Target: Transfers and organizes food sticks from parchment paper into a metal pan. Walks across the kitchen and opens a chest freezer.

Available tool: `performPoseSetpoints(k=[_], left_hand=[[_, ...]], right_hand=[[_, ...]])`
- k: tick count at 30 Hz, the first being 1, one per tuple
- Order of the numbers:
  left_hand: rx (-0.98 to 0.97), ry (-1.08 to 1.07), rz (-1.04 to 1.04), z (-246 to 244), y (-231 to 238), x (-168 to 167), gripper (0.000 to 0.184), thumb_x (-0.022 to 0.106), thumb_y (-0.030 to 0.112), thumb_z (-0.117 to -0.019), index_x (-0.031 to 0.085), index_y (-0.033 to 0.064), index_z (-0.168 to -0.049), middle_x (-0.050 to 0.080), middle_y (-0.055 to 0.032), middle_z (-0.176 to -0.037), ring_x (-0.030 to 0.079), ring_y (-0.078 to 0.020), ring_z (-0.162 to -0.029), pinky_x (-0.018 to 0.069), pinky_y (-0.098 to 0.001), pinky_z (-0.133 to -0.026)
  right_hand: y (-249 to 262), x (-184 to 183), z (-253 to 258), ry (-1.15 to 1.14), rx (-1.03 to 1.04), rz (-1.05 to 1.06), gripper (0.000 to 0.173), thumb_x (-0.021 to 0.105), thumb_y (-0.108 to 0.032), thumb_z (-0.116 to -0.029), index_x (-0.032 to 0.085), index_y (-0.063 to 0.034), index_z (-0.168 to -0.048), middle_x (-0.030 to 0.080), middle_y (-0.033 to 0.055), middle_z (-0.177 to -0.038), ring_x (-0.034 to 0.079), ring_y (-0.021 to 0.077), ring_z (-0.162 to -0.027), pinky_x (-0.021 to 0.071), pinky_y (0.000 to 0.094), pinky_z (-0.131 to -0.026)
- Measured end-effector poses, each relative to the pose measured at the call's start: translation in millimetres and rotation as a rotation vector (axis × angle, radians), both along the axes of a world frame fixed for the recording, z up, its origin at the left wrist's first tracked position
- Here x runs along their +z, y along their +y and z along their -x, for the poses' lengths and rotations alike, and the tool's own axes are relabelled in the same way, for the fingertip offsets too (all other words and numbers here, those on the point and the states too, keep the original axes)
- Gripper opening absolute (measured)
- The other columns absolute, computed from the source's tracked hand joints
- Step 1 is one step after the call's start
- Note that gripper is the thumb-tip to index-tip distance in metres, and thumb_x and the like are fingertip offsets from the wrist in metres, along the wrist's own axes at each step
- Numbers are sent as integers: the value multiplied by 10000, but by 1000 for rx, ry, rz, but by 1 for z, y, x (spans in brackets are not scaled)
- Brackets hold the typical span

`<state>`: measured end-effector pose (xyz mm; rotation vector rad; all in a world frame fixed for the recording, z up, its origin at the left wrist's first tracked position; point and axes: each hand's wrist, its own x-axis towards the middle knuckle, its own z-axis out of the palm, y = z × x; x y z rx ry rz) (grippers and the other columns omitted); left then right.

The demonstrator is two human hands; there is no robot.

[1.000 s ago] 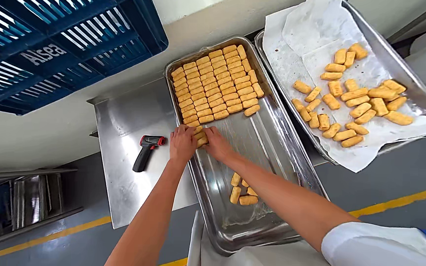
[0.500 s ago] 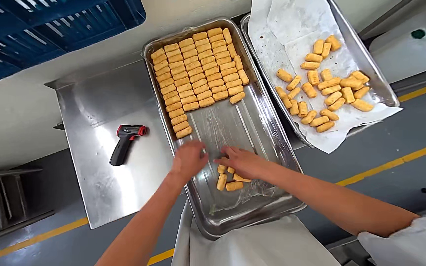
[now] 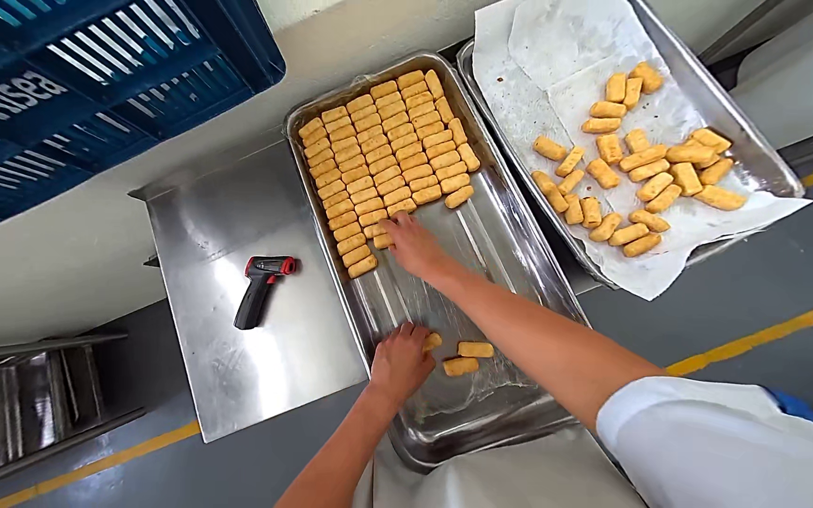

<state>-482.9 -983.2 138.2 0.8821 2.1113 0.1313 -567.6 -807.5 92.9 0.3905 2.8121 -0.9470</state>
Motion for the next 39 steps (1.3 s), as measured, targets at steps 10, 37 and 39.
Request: performPoseSetpoints(k=[10,37,39], left_hand=[[-70,337,-250,111,46,-18,315,639,143,-970,694,23,-1256,668,-235,-1229,612,-418,-1207,467,-584,-1038],[594,375,-721,-41,-96,-7,236,613,159,-932,743,9,-1060,702,-91,-957,681,-122,-816,597,-268,-746],[682,391,-697,-64,-111,-6,224,615,139,-912,742,4,-1038,695,-80,-934,662,-74,-775,577,-213,-711]], right_hand=[[48,41,-50,-84,91,72,437,722,-247,-962,626,-84,-1357,637,171,-1293,649,348,-1156,536,570,-964],[55,-11,-41,161,-68,21,676,805,-123,-873,516,-32,-1477,492,254,-1463,482,438,-1364,482,538,-1082],[50,-15,-39,188,-109,75,600,784,-93,-887,558,-12,-1437,536,249,-1421,535,417,-1319,503,516,-1063]])
